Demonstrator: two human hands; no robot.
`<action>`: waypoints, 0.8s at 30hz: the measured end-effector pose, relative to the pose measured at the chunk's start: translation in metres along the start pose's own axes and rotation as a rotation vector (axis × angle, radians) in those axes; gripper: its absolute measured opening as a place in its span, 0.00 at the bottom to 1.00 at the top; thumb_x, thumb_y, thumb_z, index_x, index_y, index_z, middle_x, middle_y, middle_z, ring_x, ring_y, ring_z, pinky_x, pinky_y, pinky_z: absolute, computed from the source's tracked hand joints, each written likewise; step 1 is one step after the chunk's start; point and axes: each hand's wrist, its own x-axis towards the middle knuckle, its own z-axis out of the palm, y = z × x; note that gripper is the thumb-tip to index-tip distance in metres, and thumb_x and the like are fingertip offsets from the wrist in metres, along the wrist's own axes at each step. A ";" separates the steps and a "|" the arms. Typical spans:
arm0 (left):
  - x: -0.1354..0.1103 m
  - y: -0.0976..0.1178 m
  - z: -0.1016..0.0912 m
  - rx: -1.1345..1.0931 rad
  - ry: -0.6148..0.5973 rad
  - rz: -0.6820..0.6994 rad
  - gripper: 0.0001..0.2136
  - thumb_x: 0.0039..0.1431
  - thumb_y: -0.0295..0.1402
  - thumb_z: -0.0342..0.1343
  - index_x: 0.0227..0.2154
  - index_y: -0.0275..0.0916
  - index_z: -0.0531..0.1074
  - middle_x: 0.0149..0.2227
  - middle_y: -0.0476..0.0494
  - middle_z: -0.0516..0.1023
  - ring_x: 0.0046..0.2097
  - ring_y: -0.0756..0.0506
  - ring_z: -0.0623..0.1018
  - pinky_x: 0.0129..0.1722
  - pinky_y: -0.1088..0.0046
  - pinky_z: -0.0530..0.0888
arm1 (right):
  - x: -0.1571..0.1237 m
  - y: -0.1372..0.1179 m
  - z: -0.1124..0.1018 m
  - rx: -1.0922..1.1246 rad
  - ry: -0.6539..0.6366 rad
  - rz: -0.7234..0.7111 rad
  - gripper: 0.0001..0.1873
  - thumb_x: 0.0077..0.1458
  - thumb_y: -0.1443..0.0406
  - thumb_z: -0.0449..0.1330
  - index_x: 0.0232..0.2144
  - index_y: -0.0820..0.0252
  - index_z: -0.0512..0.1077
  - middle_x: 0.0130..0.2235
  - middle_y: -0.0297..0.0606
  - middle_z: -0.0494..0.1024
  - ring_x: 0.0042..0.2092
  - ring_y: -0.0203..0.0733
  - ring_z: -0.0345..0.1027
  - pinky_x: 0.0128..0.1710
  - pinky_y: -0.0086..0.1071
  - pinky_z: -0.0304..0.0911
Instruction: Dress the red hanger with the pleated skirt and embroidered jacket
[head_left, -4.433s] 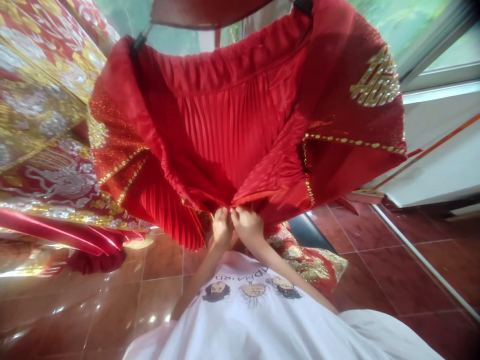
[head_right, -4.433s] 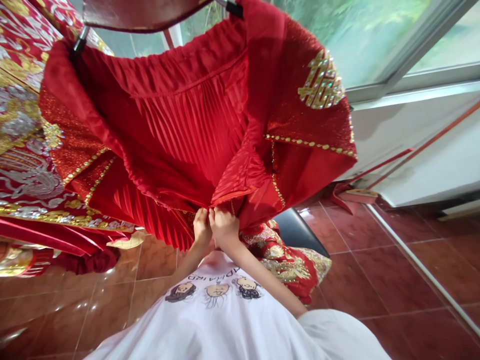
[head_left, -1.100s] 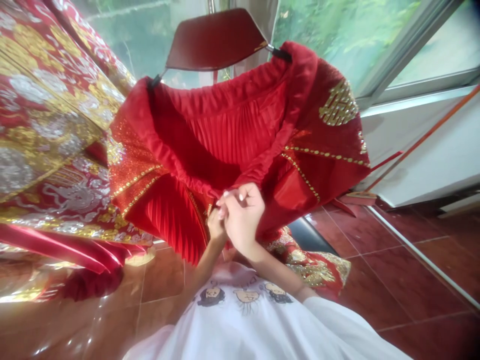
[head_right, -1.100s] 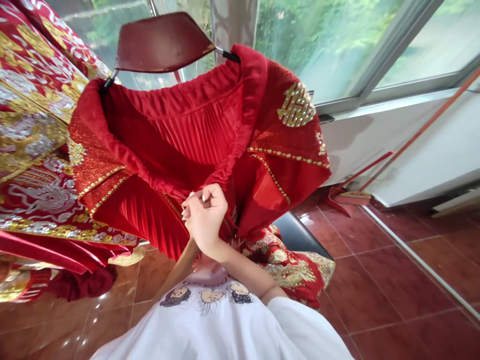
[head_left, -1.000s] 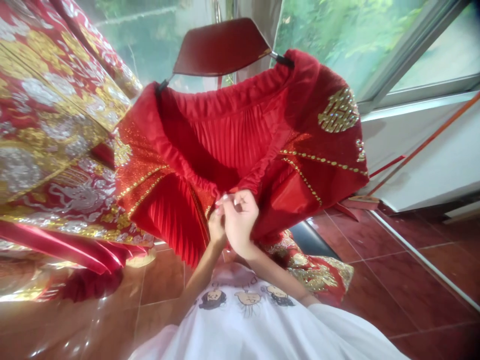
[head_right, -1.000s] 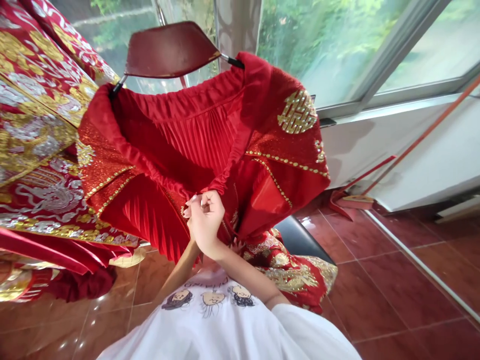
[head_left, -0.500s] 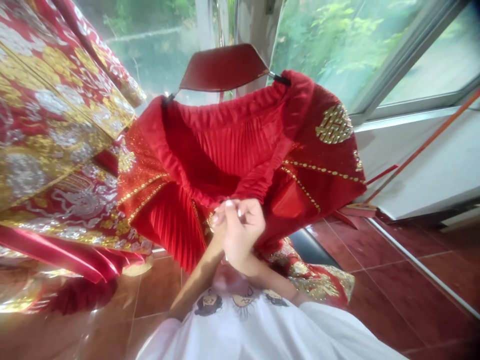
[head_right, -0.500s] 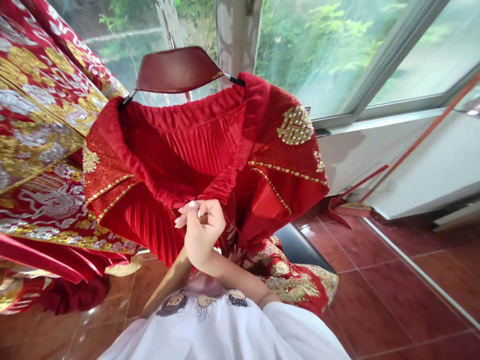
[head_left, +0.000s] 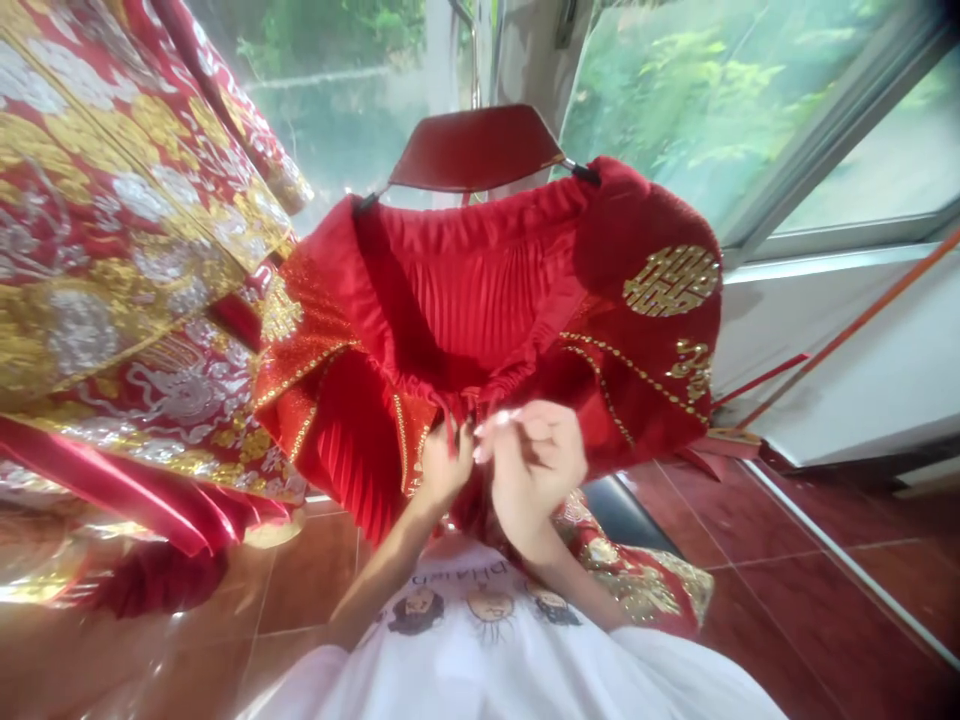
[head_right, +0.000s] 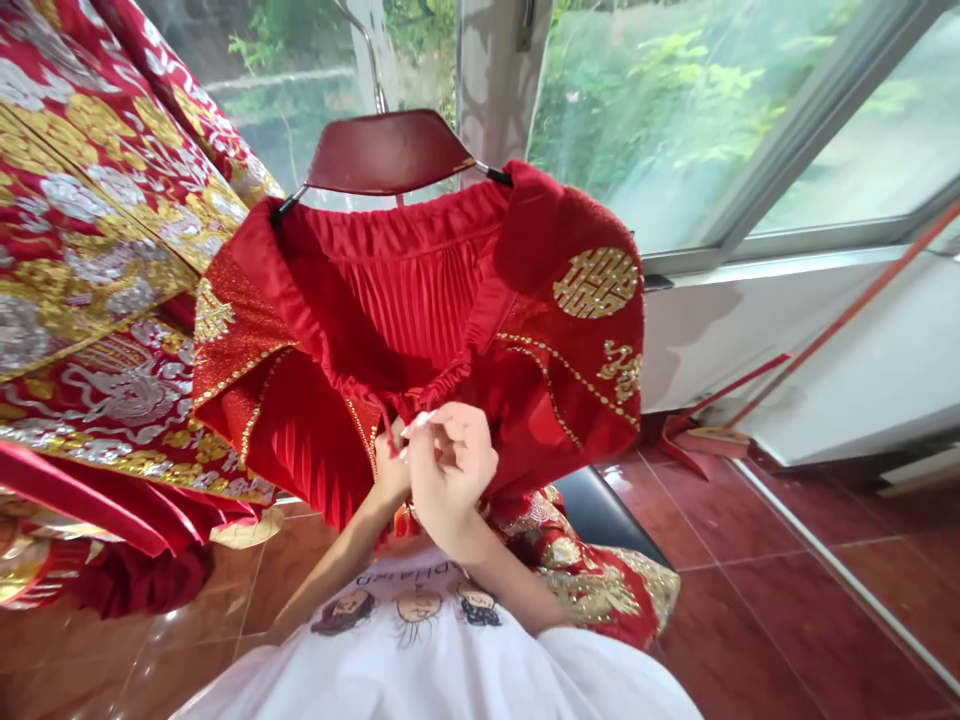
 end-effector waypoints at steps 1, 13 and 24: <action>0.000 0.001 -0.002 0.007 -0.021 0.016 0.08 0.56 0.33 0.50 0.25 0.38 0.70 0.23 0.48 0.74 0.24 0.50 0.71 0.24 0.76 0.66 | -0.005 0.009 0.001 -0.032 -0.039 0.027 0.06 0.55 0.70 0.57 0.34 0.58 0.63 0.24 0.28 0.73 0.22 0.31 0.68 0.22 0.23 0.63; -0.003 0.003 -0.011 0.131 -0.075 0.094 0.15 0.63 0.35 0.42 0.29 0.34 0.72 0.24 0.42 0.75 0.24 0.47 0.73 0.25 0.75 0.65 | 0.016 0.052 -0.005 -0.627 -0.071 -0.128 0.15 0.54 0.58 0.61 0.23 0.61 0.65 0.23 0.33 0.67 0.25 0.32 0.59 0.27 0.27 0.55; -0.004 0.018 -0.014 0.223 -0.152 0.049 0.15 0.63 0.35 0.44 0.26 0.36 0.71 0.22 0.42 0.73 0.24 0.46 0.71 0.25 0.74 0.61 | 0.065 0.033 0.007 -0.785 -0.515 -0.245 0.19 0.61 0.58 0.54 0.21 0.61 0.66 0.21 0.35 0.68 0.22 0.32 0.56 0.25 0.28 0.48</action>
